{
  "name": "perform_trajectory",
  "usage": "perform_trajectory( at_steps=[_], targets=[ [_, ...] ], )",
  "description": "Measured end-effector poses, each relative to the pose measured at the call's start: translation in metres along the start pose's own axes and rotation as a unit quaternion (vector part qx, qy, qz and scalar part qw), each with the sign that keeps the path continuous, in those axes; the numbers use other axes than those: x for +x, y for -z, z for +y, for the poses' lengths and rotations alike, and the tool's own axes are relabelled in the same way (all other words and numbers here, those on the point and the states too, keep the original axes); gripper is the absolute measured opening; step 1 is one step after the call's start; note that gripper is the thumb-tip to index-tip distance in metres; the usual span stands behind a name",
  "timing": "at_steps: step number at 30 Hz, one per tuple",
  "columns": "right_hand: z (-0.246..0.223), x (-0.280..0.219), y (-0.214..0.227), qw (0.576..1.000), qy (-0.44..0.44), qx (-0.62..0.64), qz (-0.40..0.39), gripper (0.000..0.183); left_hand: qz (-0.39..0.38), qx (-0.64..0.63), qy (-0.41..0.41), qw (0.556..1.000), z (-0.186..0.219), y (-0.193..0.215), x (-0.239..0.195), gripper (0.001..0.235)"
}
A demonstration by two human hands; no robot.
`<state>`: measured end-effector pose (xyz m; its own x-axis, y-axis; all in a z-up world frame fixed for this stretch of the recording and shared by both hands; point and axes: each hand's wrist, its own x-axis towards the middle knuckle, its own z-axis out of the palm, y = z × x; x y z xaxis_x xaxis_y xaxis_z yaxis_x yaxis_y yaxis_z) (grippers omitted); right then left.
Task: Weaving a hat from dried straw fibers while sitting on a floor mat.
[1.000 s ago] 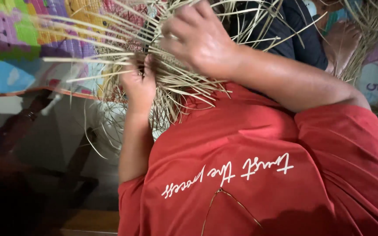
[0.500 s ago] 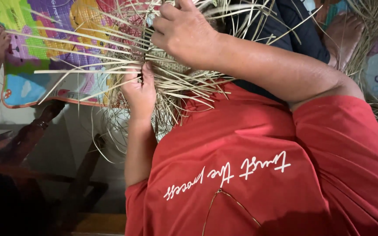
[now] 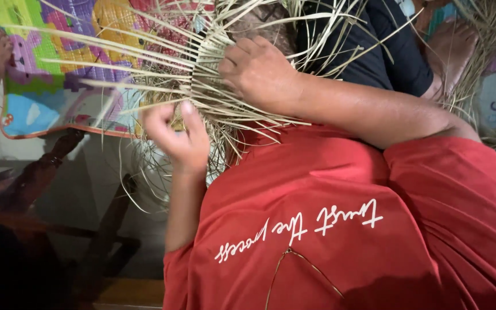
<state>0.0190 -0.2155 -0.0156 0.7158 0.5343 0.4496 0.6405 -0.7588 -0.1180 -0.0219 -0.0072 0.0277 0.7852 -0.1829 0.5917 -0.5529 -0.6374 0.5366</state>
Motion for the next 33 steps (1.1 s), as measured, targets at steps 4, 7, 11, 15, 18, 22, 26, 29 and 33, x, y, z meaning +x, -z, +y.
perform_trajectory(
  at_steps=[4, 7, 11, 15, 18, 22, 26, 29, 33],
  targets=[
    [-0.003, 0.002, 0.002, 0.998, 0.038, 0.040, 0.030, 0.013, -0.119, -0.033, -0.102, 0.987, 0.027, 0.008, -0.002, 0.013],
    [-0.004, -0.001, 0.014, 0.990, 0.039, 0.135, 0.033, 0.013, -0.166, 0.013, -0.117, 0.979, 0.023, -0.016, 0.015, 0.032],
    [0.000, -0.011, 0.027, 0.990, 0.008, 0.139, 0.015, 0.019, -0.191, -0.089, -0.062, 0.976, 0.015, -0.031, 0.025, 0.049],
    [0.013, -0.024, 0.048, 0.987, -0.022, 0.148, -0.051, 0.008, -0.155, -0.035, -0.120, 0.980, 0.005, -0.038, 0.025, 0.011],
    [0.025, -0.034, 0.069, 0.987, -0.018, 0.156, -0.044, 0.007, -0.150, -0.050, -0.092, 0.983, 0.001, -0.035, 0.025, 0.007],
    [0.038, -0.049, 0.099, 0.974, -0.055, 0.221, -0.002, 0.013, -0.159, -0.059, -0.072, 0.983, -0.006, -0.035, 0.023, 0.010],
    [0.037, -0.059, 0.102, 0.970, -0.085, 0.227, -0.009, 0.013, -0.174, -0.044, -0.078, 0.981, -0.007, -0.042, 0.025, 0.011],
    [0.032, -0.058, 0.097, 0.969, -0.087, 0.232, 0.000, 0.011, -0.195, 0.046, -0.115, 0.973, 0.013, -0.048, 0.031, 0.009],
    [0.022, -0.054, 0.092, 0.977, -0.044, 0.207, 0.025, 0.009, -0.211, 0.097, -0.176, 0.957, 0.038, -0.057, 0.027, 0.015]
  ],
)
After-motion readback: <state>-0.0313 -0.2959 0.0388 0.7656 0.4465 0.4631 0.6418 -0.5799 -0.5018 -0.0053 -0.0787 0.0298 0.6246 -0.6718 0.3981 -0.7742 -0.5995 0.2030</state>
